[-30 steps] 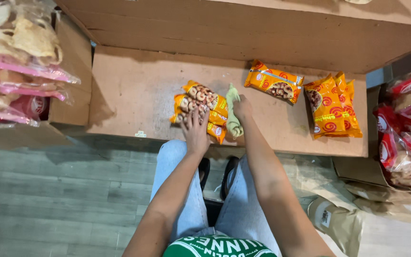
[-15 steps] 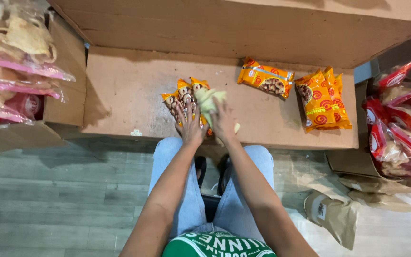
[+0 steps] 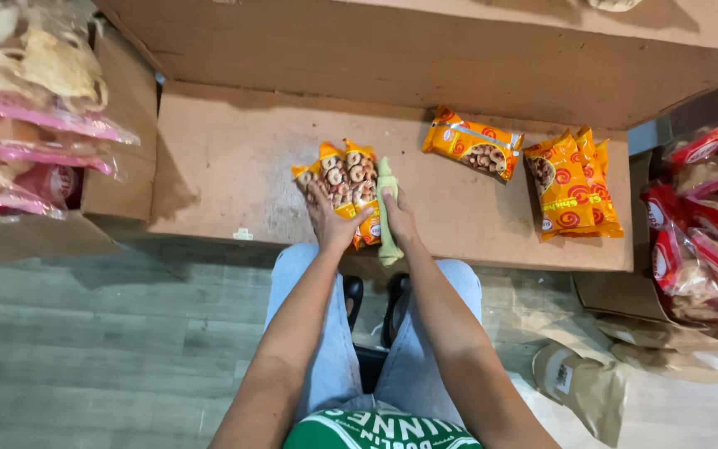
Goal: The person sits on a chair and wipes several orange snack packets with a light green cloth. They handle the packets one by one, wiping the front and back surfaces, then place them on a cardboard shelf.
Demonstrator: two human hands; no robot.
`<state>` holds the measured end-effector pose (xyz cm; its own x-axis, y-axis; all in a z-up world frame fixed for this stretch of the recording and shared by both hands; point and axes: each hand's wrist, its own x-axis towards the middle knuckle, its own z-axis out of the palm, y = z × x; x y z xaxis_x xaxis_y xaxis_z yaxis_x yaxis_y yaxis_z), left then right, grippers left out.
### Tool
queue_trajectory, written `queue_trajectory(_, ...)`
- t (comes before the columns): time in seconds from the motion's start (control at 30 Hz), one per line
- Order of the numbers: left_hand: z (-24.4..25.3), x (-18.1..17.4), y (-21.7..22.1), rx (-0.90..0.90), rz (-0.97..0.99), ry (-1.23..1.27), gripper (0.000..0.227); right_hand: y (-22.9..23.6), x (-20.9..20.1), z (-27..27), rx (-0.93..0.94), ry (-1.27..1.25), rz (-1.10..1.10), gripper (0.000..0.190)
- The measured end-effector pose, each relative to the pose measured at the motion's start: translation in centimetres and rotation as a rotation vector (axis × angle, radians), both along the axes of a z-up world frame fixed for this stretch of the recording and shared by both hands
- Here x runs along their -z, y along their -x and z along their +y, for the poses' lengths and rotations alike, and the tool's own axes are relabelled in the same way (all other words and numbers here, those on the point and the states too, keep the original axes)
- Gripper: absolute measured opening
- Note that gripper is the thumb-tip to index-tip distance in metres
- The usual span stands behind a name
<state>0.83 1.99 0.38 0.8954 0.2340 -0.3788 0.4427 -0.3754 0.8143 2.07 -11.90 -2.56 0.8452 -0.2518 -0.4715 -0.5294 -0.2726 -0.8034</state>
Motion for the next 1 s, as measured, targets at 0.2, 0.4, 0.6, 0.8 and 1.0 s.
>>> queue_trajectory(0.2,0.0,1.3,0.3,0.132,-0.130,0.162,0.146,3.2,0.6,-2.2,0.198,-0.066,0.101,0.087)
queue_trajectory(0.4,-0.6,0.8,0.7,0.269,-0.212,0.397,0.153,2.8,-0.7,-4.2,0.416,-0.423,-0.103,0.065)
queue_trajectory(0.6,-0.5,2.8,0.6,0.331,-0.033,0.359,0.138,3.2,-0.8,-3.3,0.117,-0.068,-0.235,0.059)
queue_trajectory(0.8,-0.7,1.3,0.1,0.019,-0.116,0.704,0.116,5.7,-2.1,0.6,-0.109,0.260,-0.243,0.059)
queue_trajectory(1.0,-0.3,2.2,-0.4,-0.217,-0.193,0.839,0.084,5.5,-1.2,-0.3,-0.260,0.164,-0.411,0.051)
